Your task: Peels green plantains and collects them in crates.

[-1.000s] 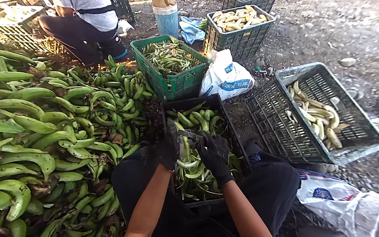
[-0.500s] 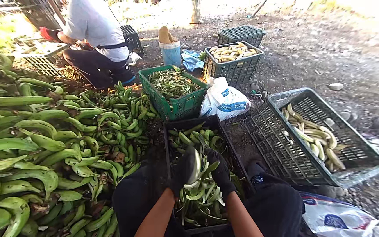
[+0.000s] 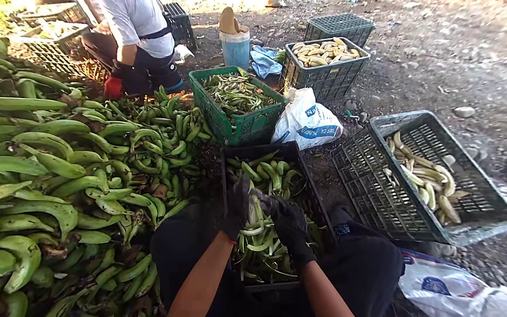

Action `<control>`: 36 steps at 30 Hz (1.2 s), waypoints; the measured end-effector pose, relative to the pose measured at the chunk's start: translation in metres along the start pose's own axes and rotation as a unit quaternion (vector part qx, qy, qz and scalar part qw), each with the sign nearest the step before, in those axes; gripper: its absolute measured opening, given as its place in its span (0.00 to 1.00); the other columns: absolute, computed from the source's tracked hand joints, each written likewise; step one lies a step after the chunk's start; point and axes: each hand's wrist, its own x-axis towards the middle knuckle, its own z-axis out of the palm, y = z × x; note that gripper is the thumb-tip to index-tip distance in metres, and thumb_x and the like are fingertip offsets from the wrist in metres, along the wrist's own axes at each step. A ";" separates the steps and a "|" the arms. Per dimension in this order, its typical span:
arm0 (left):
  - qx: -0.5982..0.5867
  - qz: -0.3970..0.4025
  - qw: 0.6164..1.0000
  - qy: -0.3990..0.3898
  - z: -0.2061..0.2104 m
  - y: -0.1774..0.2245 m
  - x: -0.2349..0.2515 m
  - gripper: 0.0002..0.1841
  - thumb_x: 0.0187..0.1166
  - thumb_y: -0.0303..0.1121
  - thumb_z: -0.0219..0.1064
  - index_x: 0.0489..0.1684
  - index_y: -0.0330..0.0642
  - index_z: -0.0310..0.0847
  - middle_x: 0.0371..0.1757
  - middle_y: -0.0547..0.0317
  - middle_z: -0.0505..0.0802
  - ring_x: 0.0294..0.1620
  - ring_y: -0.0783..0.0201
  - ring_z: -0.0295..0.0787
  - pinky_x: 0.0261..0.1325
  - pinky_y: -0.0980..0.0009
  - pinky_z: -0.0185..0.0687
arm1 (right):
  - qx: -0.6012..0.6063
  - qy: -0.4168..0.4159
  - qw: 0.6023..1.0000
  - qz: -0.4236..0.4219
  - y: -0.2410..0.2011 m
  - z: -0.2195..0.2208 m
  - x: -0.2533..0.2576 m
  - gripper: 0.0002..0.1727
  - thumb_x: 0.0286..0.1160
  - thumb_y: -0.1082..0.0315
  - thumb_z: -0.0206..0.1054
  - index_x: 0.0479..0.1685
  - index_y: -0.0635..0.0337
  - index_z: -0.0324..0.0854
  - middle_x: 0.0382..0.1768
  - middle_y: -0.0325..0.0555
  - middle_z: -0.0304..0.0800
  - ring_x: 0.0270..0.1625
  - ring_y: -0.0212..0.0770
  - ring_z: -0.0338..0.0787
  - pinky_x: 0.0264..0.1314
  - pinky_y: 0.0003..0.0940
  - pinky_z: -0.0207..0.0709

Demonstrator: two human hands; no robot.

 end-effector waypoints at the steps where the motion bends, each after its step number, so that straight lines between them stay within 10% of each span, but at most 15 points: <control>1: 0.092 0.056 0.993 -0.041 0.002 0.002 -0.007 0.25 0.95 0.39 0.40 0.61 0.26 0.80 0.48 0.42 0.89 0.49 0.59 0.87 0.60 0.61 0.82 | 0.033 -0.031 0.999 0.023 -0.002 -0.003 0.007 0.32 0.86 0.37 0.46 0.62 0.49 0.88 0.51 0.52 0.92 0.57 0.53 0.88 0.59 0.60 0.77; 4: 0.082 0.079 0.982 -0.153 0.008 0.003 -0.024 0.23 0.93 0.39 0.43 0.63 0.29 0.79 0.40 0.54 0.90 0.38 0.68 0.88 0.47 0.68 0.87 | 0.083 -0.097 0.991 -0.028 0.007 -0.014 0.017 0.26 0.93 0.62 0.45 0.73 0.70 0.78 0.65 0.63 0.87 0.70 0.54 0.85 0.77 0.53 0.71; 8: -0.215 -0.022 0.968 -0.129 -0.003 -0.007 0.002 0.27 0.94 0.45 0.34 0.68 0.41 0.76 0.34 0.53 0.91 0.28 0.62 0.88 0.32 0.67 0.88 | 0.096 -0.016 0.995 0.019 0.011 -0.011 0.018 0.32 0.84 0.38 0.50 0.63 0.54 0.87 0.53 0.50 0.92 0.60 0.47 0.87 0.67 0.54 0.75; 13: -0.330 -0.096 0.926 -0.157 -0.024 -0.009 0.016 0.30 0.92 0.52 0.37 0.55 0.39 0.82 0.26 0.58 0.86 0.19 0.70 0.81 0.24 0.77 0.83 | -0.040 0.091 0.968 -0.230 0.028 -0.003 -0.003 0.44 0.69 0.22 0.49 0.67 0.44 0.89 0.58 0.65 0.89 0.64 0.72 0.84 0.64 0.74 0.69; 17: -0.215 -0.079 0.968 -0.099 -0.014 -0.006 0.011 0.26 0.95 0.49 0.39 0.58 0.39 0.79 0.27 0.57 0.87 0.22 0.68 0.84 0.28 0.73 0.85 | -0.068 0.054 0.983 -0.164 0.015 -0.011 -0.004 0.41 0.69 0.25 0.52 0.67 0.43 0.89 0.59 0.65 0.89 0.65 0.73 0.83 0.62 0.74 0.70; 22: 0.131 0.074 0.988 -0.029 0.006 0.008 -0.008 0.26 0.96 0.37 0.37 0.69 0.25 0.76 0.61 0.36 0.87 0.64 0.57 0.83 0.72 0.62 0.74 | 0.104 -0.072 0.991 0.052 -0.008 -0.009 0.020 0.28 0.89 0.44 0.49 0.65 0.53 0.86 0.57 0.50 0.91 0.63 0.46 0.87 0.69 0.52 0.75; 26: 0.068 0.092 0.988 -0.103 0.006 0.009 -0.023 0.24 0.94 0.38 0.41 0.70 0.31 0.78 0.47 0.50 0.91 0.40 0.66 0.88 0.49 0.67 0.87 | 0.117 -0.082 0.990 -0.011 0.000 -0.014 0.025 0.26 0.94 0.65 0.41 0.83 0.67 0.69 0.71 0.62 0.82 0.69 0.52 0.86 0.75 0.47 0.75; 28: -0.071 0.086 0.986 -0.127 0.003 0.002 -0.015 0.26 0.93 0.41 0.38 0.68 0.32 0.77 0.34 0.57 0.91 0.28 0.66 0.88 0.35 0.67 0.90 | 0.200 -0.039 0.979 -0.003 0.010 -0.013 0.024 0.27 0.93 0.55 0.43 0.72 0.62 0.78 0.63 0.49 0.88 0.60 0.38 0.87 0.67 0.39 0.79; 30: -0.130 0.076 0.976 -0.155 -0.007 0.000 -0.005 0.28 0.94 0.43 0.36 0.66 0.32 0.79 0.42 0.52 0.93 0.38 0.62 0.92 0.45 0.64 0.92 | 0.192 -0.030 0.981 -0.028 0.019 -0.019 0.017 0.30 0.86 0.43 0.51 0.62 0.56 0.86 0.54 0.42 0.91 0.59 0.34 0.86 0.67 0.40 0.77; 32: -0.132 0.047 0.978 -0.154 -0.013 0.002 0.000 0.27 0.96 0.41 0.35 0.65 0.31 0.80 0.48 0.49 0.93 0.45 0.61 0.93 0.51 0.63 0.91 | 0.062 -0.048 0.994 -0.075 0.026 -0.029 0.005 0.35 0.79 0.34 0.52 0.68 0.49 0.88 0.64 0.51 0.90 0.72 0.52 0.82 0.77 0.59 0.69; 36: -0.200 -0.050 0.968 -0.145 -0.011 0.004 -0.001 0.29 0.96 0.45 0.33 0.63 0.32 0.78 0.37 0.48 0.91 0.29 0.60 0.89 0.32 0.66 0.89 | -0.050 -0.022 0.987 -0.149 0.035 -0.038 -0.021 0.40 0.65 0.26 0.54 0.67 0.41 0.89 0.63 0.66 0.86 0.68 0.73 0.80 0.62 0.74 0.70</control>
